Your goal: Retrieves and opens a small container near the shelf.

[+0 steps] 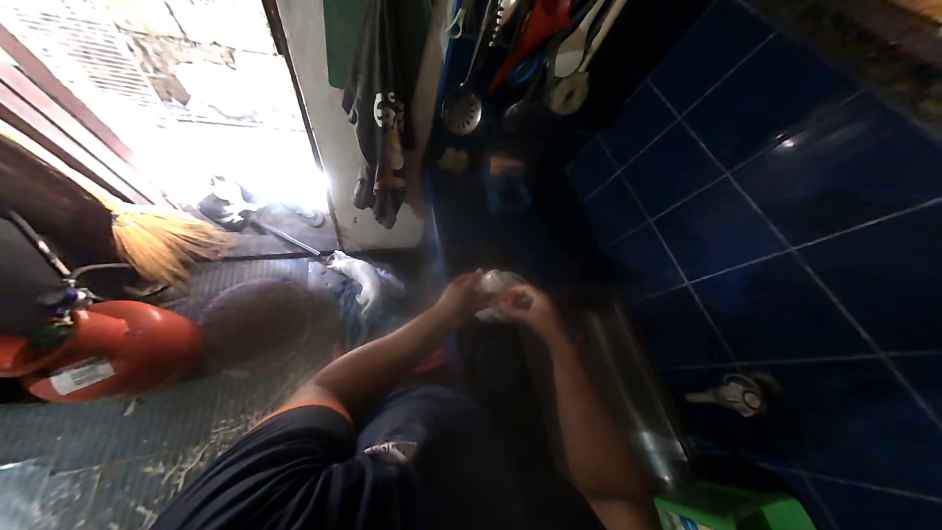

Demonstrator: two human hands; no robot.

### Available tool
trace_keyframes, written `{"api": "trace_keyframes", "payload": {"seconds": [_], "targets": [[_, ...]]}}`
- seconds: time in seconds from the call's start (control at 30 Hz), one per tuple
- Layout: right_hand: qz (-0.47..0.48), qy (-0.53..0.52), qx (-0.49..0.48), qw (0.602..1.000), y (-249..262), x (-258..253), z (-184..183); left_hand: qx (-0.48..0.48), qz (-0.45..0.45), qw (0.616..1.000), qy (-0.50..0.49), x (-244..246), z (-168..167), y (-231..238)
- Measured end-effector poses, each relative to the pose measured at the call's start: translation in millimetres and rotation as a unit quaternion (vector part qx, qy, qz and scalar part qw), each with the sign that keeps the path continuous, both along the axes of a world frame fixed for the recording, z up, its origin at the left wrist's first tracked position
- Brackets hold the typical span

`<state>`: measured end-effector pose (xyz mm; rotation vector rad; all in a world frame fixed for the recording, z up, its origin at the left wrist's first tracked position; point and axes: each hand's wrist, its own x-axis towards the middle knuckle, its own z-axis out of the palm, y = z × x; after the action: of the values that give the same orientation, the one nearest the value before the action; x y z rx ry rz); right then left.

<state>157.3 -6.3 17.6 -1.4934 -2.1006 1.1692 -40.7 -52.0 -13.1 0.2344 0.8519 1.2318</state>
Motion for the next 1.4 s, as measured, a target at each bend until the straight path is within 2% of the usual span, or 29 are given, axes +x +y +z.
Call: {"api": "trace_keyframes", "payload": {"seconds": [0.3, 0.6, 0.7, 0.87, 0.97, 1.17, 1.4], "targets": [[-0.060, 0.066, 0.013, 0.996, -2.1, -5.9, -12.0, 0.004, 0.000, 1.000, 0.011, 0.1, 0.7, 1.7], [-0.085, 0.132, 0.049, 0.986, -8.6, 10.6, -3.3, -0.010, 0.025, 0.999, 0.019, -2.1, 2.7, 3.3], [-0.088, 0.148, 0.064, 0.983, -7.9, 17.6, 5.2, -0.010, 0.021, 0.999, 0.032, 1.2, 6.0, 5.7], [-0.073, 0.177, 0.067, 0.979, -8.4, 20.8, 39.5, 0.002, 0.006, 0.998, 0.055, 8.2, 14.0, 10.5], [-0.021, 0.149, 0.080, 0.985, -2.3, 23.7, 51.9, 0.018, -0.010, 0.997, 0.068, 14.7, 16.0, 14.3], [0.052, 0.002, 0.109, 0.993, 11.1, 19.0, 72.1, 0.037, -0.032, 0.993, 0.108, 26.4, 22.9, 15.4], [0.068, -0.039, 0.108, 0.991, 20.8, 12.3, 96.0, -0.004, -0.026, 0.999, 0.046, 33.3, 24.8, 17.2]]}}
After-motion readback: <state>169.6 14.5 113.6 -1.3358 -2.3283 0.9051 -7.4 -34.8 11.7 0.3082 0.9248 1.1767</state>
